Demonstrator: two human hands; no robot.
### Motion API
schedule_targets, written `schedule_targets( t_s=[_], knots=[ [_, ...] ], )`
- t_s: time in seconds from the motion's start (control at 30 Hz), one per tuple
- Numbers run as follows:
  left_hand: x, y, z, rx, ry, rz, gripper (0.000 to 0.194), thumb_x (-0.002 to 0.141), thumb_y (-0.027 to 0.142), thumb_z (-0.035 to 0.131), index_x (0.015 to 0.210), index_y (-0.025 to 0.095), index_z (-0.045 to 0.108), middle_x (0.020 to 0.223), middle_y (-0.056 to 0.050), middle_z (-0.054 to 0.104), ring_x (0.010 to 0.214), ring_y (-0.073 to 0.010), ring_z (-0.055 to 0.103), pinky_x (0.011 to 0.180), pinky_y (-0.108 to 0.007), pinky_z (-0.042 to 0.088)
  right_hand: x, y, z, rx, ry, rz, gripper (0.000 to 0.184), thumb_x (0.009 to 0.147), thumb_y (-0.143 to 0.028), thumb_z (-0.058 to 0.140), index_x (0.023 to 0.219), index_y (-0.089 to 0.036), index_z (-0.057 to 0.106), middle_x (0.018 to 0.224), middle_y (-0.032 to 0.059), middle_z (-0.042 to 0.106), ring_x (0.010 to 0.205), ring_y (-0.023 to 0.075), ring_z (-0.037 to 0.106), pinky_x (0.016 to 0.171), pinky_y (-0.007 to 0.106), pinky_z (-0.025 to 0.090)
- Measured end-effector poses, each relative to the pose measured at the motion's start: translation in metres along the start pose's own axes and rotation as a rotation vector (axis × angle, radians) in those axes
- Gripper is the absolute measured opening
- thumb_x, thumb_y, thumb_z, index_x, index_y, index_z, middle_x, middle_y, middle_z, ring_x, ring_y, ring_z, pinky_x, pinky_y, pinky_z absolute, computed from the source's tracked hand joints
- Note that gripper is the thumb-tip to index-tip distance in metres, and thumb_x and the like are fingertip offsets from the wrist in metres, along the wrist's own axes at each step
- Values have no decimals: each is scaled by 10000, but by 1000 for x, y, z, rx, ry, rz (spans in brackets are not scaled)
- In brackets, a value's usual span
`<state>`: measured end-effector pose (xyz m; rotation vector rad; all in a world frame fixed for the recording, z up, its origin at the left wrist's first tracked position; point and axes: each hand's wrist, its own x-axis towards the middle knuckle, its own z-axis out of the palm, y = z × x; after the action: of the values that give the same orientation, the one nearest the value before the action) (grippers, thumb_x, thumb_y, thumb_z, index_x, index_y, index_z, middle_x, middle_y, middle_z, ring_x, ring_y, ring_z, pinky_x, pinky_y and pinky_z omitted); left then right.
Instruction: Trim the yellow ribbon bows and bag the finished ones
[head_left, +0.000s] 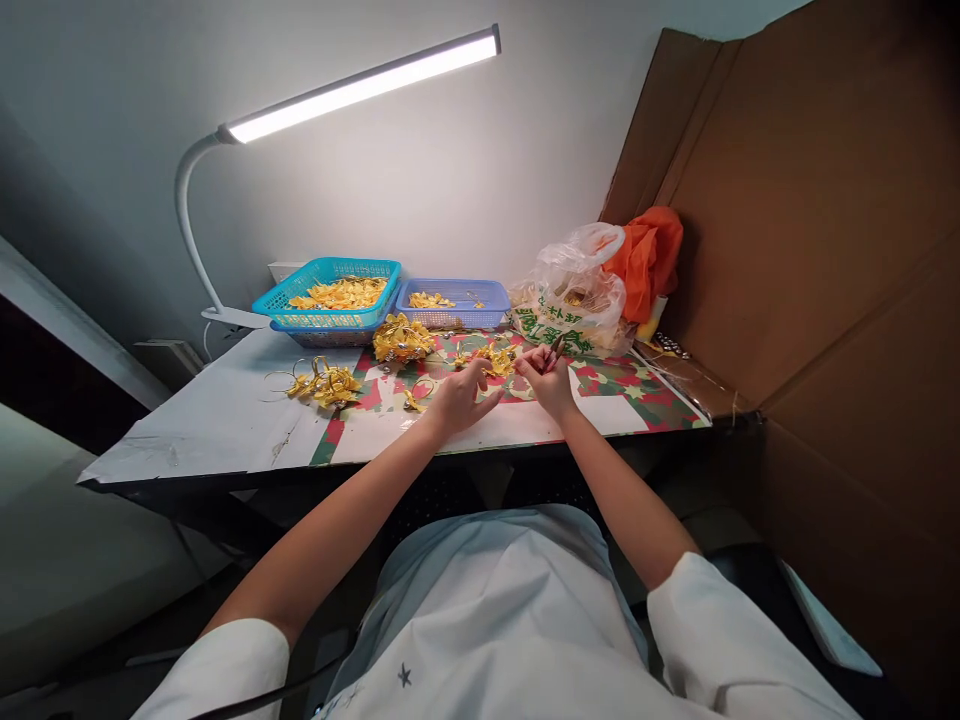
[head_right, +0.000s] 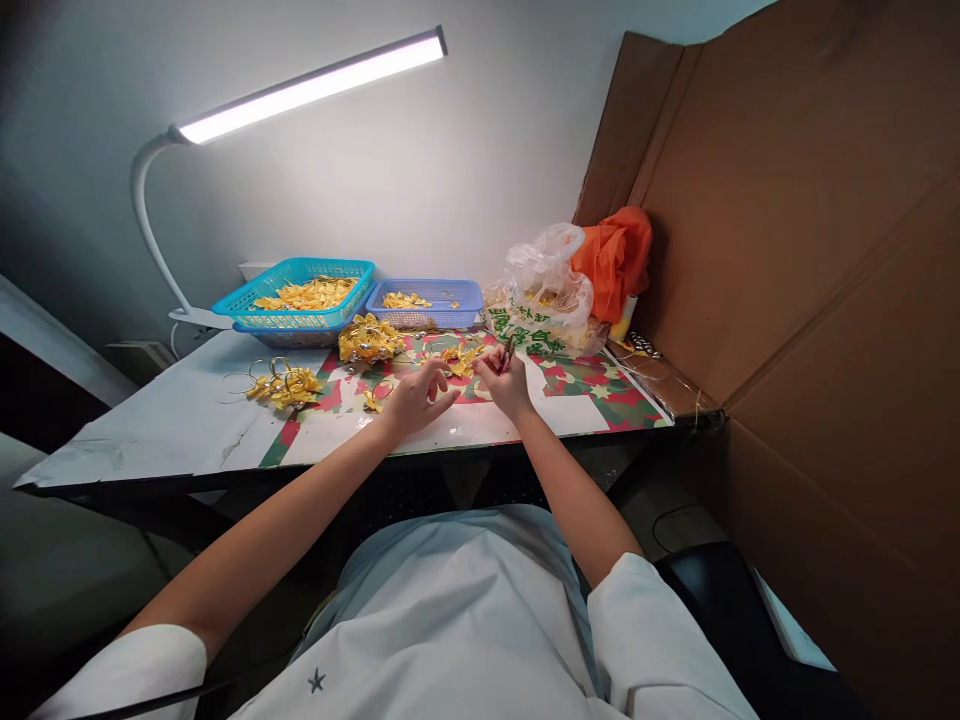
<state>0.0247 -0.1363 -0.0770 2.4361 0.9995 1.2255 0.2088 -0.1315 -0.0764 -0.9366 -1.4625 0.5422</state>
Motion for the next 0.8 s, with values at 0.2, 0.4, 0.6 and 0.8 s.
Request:
schedule_targets(
  t_s=[0.2, 0.4, 0.6, 0.8],
  knots=[
    [2, -4, 2, -543, -122, -273, 331, 828, 449, 647, 1002, 187, 543, 627, 38, 620, 463, -82, 496, 483, -197, 367, -8, -14, 24, 231, -128, -20, 467, 765, -411, 683, 645, -242, 264, 684, -15, 579, 630, 125, 515, 630, 295, 461],
    [6, -6, 1, -903, -111, -526, 342, 729, 387, 735, 930, 169, 564, 720, -20, 710, 524, -97, 600, 561, -223, 466, -2, -8, 27, 272, -132, 13, 507, 736, -486, 704, 648, -241, 270, 727, -14, 589, 686, 137, 539, 695, 312, 482],
    [9, -9, -1, -1008, -44, -638, 201, 780, 323, 654, 891, 166, 596, 746, -20, 704, 559, -92, 599, 561, -214, 447, -6, 0, 8, 114, 0, 105, 466, 810, -623, 553, 702, -246, 303, 754, -19, 505, 551, 102, 423, 541, 269, 398],
    [9, -19, 3, -1017, 34, -615, 157, 760, 206, 634, 911, 163, 640, 847, -13, 688, 656, -93, 633, 606, -213, 480, -19, -6, -5, -379, -273, 157, 464, 914, -613, 329, 656, -228, 361, 560, -30, 402, 539, 130, 396, 534, 266, 266]
  ],
)
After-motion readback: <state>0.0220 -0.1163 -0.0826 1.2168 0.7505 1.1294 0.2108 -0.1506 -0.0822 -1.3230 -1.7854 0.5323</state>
